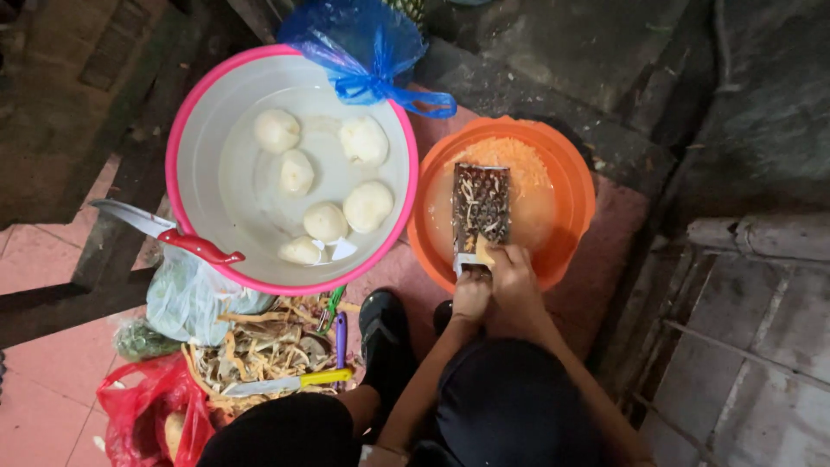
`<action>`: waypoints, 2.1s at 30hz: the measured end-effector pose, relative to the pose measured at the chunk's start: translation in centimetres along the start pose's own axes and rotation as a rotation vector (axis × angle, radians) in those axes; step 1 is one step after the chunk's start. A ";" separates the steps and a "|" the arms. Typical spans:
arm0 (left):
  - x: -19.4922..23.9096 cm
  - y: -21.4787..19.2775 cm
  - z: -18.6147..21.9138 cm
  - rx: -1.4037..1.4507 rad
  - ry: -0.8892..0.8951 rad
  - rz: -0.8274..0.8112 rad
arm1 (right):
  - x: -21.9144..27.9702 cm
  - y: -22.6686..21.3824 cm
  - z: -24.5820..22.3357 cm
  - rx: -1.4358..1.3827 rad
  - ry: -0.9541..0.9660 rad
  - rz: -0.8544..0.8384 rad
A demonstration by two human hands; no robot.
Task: The person peels a potato by hand and grates it into an orange bowl before peeling another potato with a green peeler.
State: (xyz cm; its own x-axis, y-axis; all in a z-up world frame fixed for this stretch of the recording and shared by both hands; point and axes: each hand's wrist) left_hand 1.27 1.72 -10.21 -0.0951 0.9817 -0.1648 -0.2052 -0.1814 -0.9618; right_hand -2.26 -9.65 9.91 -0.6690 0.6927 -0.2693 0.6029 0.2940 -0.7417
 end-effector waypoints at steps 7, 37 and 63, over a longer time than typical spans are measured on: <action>-2.4 -5.7 -0.2 0.059 -0.005 0.091 | -9.6 6.9 8.2 -0.070 0.382 0.039; -2.6 -7.1 0.1 0.018 0.008 0.033 | 3.5 -0.2 2.0 0.076 0.121 -0.048; 0.0 5.2 0.2 -0.213 -0.002 -0.064 | -4.1 0.7 1.2 -0.293 0.306 -0.007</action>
State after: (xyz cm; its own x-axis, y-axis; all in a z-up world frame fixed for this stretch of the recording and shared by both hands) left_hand 0.01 0.82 -15.13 -0.0907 0.9907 -0.1018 -0.0002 -0.1022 -0.9948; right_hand 0.36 -13.04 9.76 -0.5405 0.8405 -0.0370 0.7260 0.4438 -0.5253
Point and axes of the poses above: each hand's wrist, its own x-axis away from the middle knuckle, its own y-axis out of the palm, z = x × y, and after that the axes turned 1 degree about -y, right-handed
